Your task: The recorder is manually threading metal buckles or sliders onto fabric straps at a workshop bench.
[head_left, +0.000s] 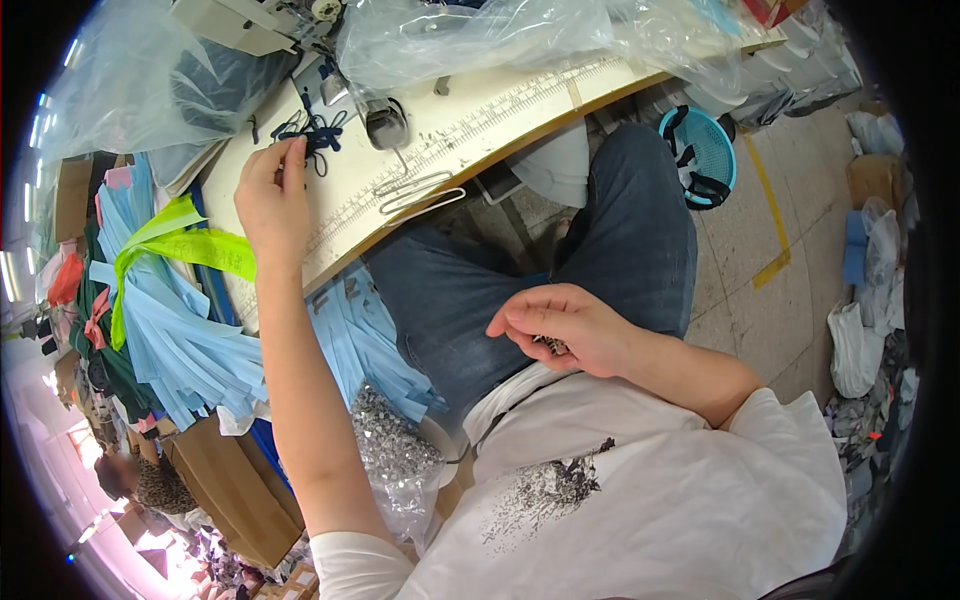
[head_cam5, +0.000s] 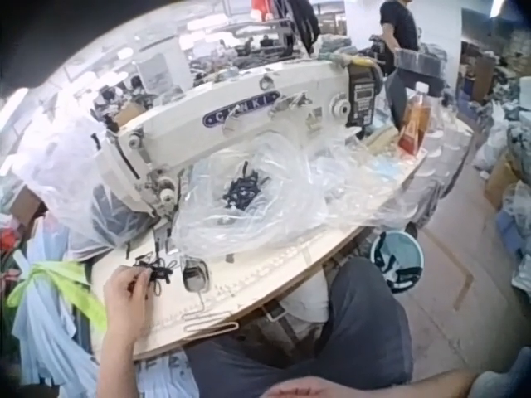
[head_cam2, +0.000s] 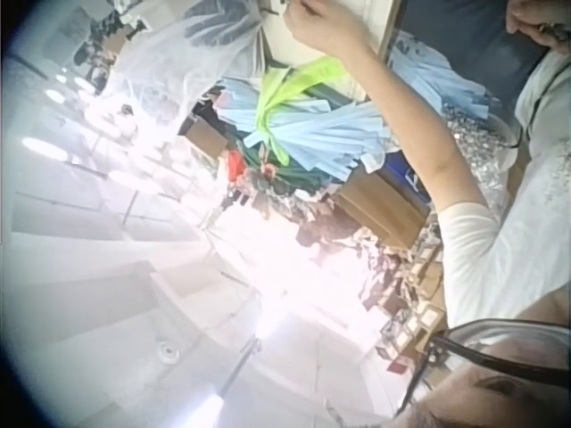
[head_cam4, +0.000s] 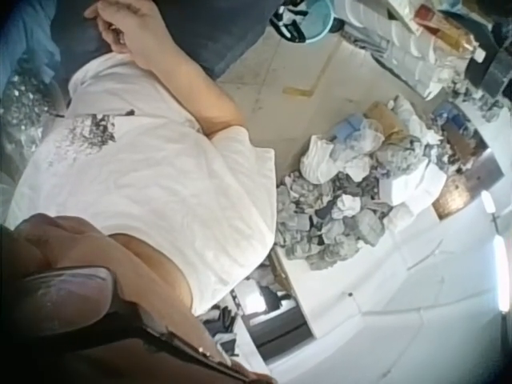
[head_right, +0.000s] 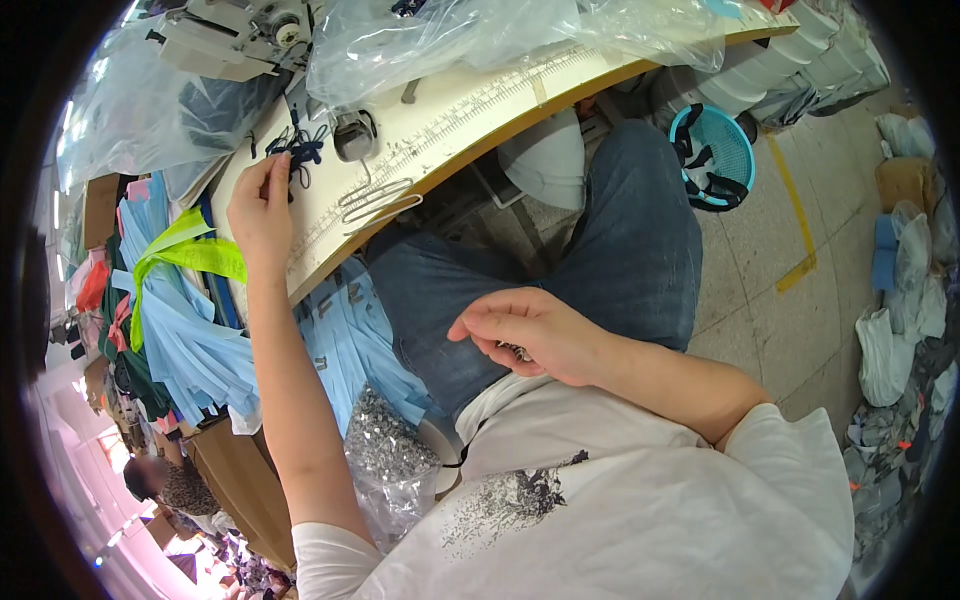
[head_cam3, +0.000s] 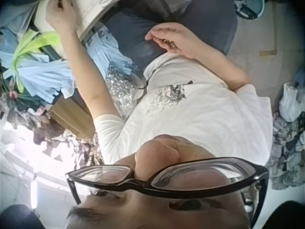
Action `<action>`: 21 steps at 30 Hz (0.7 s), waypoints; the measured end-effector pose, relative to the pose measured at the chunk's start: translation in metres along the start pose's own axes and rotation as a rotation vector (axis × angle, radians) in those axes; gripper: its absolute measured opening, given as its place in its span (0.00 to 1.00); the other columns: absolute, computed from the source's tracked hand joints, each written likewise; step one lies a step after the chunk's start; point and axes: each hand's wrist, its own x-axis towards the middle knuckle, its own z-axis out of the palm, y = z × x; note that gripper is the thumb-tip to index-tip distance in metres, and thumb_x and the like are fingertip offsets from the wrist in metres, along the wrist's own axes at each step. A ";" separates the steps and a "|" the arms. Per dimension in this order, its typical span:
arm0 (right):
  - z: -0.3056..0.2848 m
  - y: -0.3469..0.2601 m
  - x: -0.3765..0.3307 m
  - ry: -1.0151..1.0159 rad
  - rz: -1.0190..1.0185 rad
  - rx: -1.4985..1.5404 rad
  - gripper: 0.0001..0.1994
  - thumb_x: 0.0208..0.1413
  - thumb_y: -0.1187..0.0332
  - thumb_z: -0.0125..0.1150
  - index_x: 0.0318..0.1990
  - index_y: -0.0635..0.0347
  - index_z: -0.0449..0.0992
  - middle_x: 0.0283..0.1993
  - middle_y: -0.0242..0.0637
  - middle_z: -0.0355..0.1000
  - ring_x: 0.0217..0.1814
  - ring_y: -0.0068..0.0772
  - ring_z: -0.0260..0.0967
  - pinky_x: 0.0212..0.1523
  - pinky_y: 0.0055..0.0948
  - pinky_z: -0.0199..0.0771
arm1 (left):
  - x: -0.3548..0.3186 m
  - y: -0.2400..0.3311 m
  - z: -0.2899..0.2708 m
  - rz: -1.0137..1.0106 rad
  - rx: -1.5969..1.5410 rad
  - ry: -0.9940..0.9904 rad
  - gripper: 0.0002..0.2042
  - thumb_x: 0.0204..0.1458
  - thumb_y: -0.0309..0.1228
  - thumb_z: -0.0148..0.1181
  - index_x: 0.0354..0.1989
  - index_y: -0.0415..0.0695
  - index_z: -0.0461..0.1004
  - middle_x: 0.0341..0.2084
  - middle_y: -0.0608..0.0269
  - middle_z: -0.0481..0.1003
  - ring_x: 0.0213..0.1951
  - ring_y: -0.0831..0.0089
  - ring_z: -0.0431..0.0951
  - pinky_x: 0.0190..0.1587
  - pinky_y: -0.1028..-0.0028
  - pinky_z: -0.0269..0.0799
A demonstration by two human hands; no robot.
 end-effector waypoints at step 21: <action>-0.005 -0.012 -0.003 -0.008 -0.027 0.134 0.13 0.64 0.69 0.50 0.51 0.68 0.72 0.25 0.30 0.62 0.18 0.14 0.50 0.14 0.15 0.47 | -0.071 0.038 -0.050 -0.446 -1.314 0.245 0.20 0.59 0.24 0.52 0.59 0.32 0.61 0.38 0.57 0.71 0.38 0.74 0.70 0.37 0.78 0.70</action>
